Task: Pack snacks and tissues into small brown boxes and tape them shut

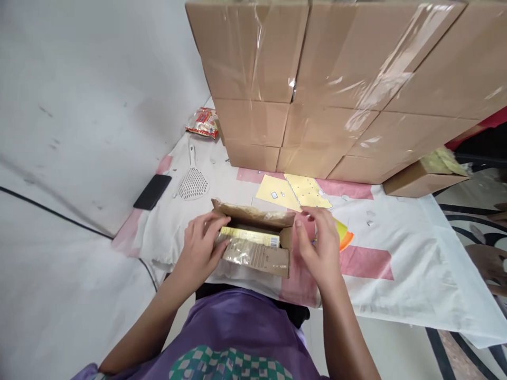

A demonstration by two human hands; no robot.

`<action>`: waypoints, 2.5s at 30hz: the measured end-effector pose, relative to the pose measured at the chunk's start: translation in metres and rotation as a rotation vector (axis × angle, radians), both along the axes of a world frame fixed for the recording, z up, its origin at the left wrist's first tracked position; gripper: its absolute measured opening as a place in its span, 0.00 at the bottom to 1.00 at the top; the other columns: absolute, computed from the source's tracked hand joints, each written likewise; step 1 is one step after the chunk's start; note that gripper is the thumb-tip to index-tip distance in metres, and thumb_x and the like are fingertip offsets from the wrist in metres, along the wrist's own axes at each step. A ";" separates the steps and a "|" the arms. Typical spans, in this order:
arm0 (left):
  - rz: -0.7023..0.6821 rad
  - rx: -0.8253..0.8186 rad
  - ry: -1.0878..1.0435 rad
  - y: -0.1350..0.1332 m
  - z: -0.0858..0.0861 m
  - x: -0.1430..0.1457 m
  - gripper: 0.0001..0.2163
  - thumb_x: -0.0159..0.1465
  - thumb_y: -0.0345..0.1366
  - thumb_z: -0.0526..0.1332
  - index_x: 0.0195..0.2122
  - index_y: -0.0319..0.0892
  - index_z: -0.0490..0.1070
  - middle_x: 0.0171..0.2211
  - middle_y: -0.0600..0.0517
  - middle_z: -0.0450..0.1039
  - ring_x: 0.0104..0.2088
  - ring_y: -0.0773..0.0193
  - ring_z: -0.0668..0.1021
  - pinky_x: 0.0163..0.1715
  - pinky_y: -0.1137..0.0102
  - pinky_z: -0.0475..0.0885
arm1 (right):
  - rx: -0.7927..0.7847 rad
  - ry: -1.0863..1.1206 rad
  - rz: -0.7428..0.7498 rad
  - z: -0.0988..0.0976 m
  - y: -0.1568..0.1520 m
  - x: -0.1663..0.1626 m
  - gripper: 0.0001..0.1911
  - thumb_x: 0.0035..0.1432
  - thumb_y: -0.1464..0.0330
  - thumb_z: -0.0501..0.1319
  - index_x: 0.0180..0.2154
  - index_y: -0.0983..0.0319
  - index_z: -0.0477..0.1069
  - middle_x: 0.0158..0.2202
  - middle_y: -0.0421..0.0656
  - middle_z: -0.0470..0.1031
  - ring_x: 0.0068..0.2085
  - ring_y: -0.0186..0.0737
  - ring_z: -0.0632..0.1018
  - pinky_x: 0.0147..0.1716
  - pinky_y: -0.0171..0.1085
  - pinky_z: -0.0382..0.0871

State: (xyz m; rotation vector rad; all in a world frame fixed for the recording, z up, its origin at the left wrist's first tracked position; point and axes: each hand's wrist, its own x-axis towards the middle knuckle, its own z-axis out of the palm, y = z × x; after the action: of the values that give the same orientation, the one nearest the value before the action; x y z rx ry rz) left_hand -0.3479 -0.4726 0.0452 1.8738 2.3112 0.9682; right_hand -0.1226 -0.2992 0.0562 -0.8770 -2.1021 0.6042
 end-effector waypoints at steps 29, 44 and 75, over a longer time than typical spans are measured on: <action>-0.064 -0.064 0.351 0.048 -0.031 -0.003 0.26 0.67 0.46 0.67 0.66 0.49 0.69 0.64 0.44 0.72 0.63 0.46 0.72 0.69 0.47 0.44 | -0.665 0.433 -0.329 -0.124 0.011 0.079 0.21 0.54 0.54 0.72 0.42 0.59 0.71 0.40 0.43 0.80 0.40 0.44 0.80 0.41 0.42 0.74; -0.166 0.261 0.158 0.039 -0.034 0.072 0.13 0.69 0.43 0.65 0.49 0.42 0.79 0.46 0.42 0.75 0.44 0.54 0.74 0.47 0.60 0.67 | -0.466 0.757 -0.380 -0.101 -0.045 0.047 0.16 0.60 0.54 0.68 0.38 0.60 0.74 0.30 0.40 0.78 0.29 0.37 0.76 0.30 0.35 0.72; -0.456 -0.495 -0.986 0.042 -0.065 0.147 0.23 0.71 0.52 0.56 0.28 0.40 0.76 0.20 0.54 0.68 0.24 0.66 0.71 0.30 0.71 0.64 | -0.514 0.946 -0.603 -0.084 -0.003 0.057 0.25 0.62 0.44 0.60 0.31 0.59 0.67 0.28 0.38 0.67 0.31 0.36 0.71 0.32 0.36 0.68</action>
State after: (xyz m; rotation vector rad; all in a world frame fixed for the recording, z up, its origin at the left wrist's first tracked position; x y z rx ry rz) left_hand -0.2009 -0.4309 -0.0198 1.2018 1.3028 0.8514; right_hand -0.0659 -0.3019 -0.0277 -1.1317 -0.7873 0.9868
